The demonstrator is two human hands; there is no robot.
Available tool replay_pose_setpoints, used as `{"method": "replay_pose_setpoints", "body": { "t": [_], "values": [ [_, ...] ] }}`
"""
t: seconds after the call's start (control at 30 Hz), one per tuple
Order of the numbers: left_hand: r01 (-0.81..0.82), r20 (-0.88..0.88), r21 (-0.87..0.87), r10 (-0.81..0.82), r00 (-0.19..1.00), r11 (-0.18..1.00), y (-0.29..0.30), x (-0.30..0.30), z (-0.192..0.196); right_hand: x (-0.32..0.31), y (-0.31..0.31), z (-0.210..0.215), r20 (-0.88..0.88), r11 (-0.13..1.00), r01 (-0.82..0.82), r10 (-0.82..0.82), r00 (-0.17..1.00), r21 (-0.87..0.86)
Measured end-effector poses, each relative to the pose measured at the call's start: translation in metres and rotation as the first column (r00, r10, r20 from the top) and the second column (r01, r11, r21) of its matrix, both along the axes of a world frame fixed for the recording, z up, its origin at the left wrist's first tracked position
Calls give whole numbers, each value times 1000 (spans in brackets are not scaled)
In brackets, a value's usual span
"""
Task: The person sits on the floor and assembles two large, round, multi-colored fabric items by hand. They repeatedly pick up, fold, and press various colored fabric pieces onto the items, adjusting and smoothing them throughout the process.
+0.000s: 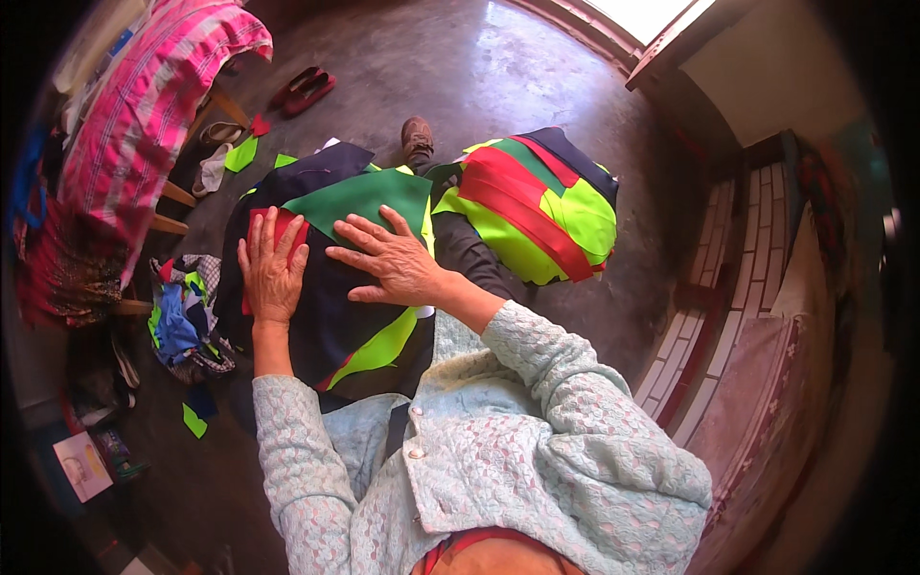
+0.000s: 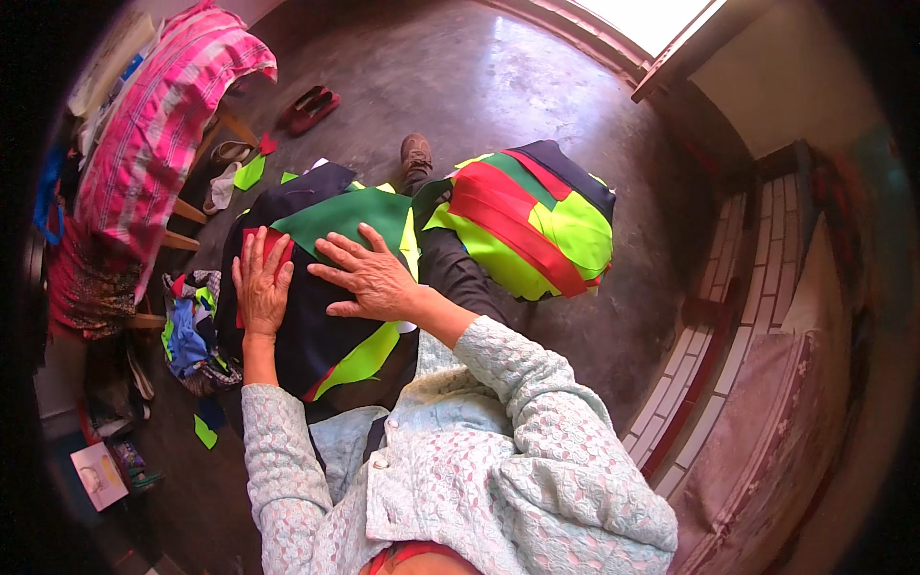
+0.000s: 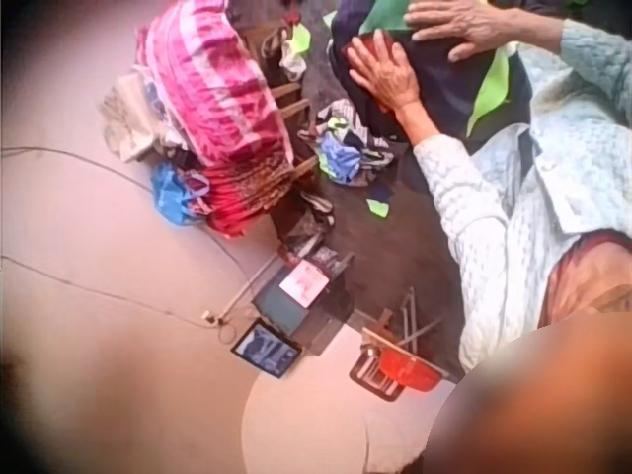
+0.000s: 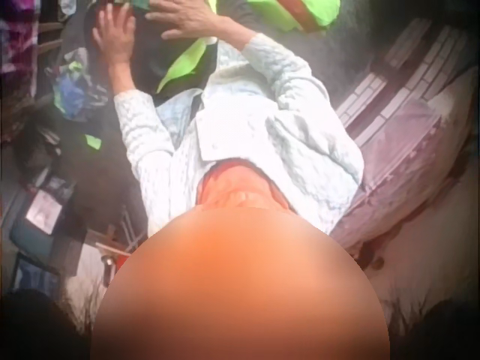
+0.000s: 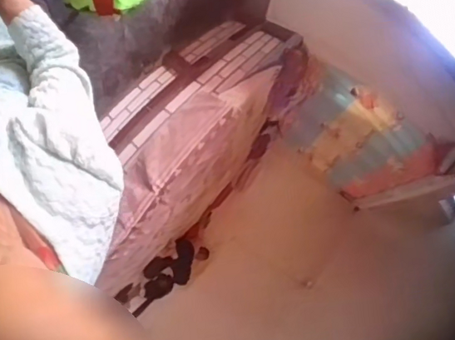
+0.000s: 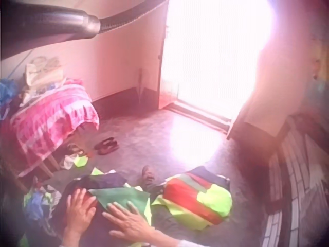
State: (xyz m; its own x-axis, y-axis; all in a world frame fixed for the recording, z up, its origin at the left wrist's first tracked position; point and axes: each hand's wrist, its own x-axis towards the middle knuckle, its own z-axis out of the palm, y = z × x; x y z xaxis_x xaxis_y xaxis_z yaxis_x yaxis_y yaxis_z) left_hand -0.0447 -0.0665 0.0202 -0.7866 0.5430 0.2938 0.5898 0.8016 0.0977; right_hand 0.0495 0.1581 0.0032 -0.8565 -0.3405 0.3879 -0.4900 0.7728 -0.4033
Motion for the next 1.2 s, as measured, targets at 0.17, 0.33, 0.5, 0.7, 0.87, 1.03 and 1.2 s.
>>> {"method": "replay_pose_setpoints", "body": {
  "t": [0.17, 0.33, 0.5, 0.7, 0.87, 1.03, 1.2],
  "values": [
    [-3, -7, -20, 3, 1000, 1000, -2, -1, -2, 11, 33, 5, 75, 930, 42, -15, 997, -366],
    [3, -6, -14, -4, 1000, 1000, 0, -1, -2, 24, 94, -30, 136, 753, 412, -403, 905, -514],
    [-3, -2, -26, 3, 1000, 1000, 0, -1, -1, 48, 178, -55, 122, 643, 733, -727, 676, -222],
    [0, -13, -27, 0, 1000, 1000, 0, -1, -1, 61, 270, -79, -30, 473, 878, -881, 472, -66],
    [-8, -6, -29, 7, 1000, 1000, 2, 0, 1, 57, 299, -93, 21, 400, 901, -915, 402, 168],
    [-14, 4, -25, 14, 1000, 1000, 0, 1, 1, 49, 307, -112, 92, 431, 875, -902, 421, 222],
    [-14, 18, -13, 14, 1000, 1000, 1, 1, 3, 51, 311, -119, 140, 404, 885, -914, 381, 230]
  ]
}}
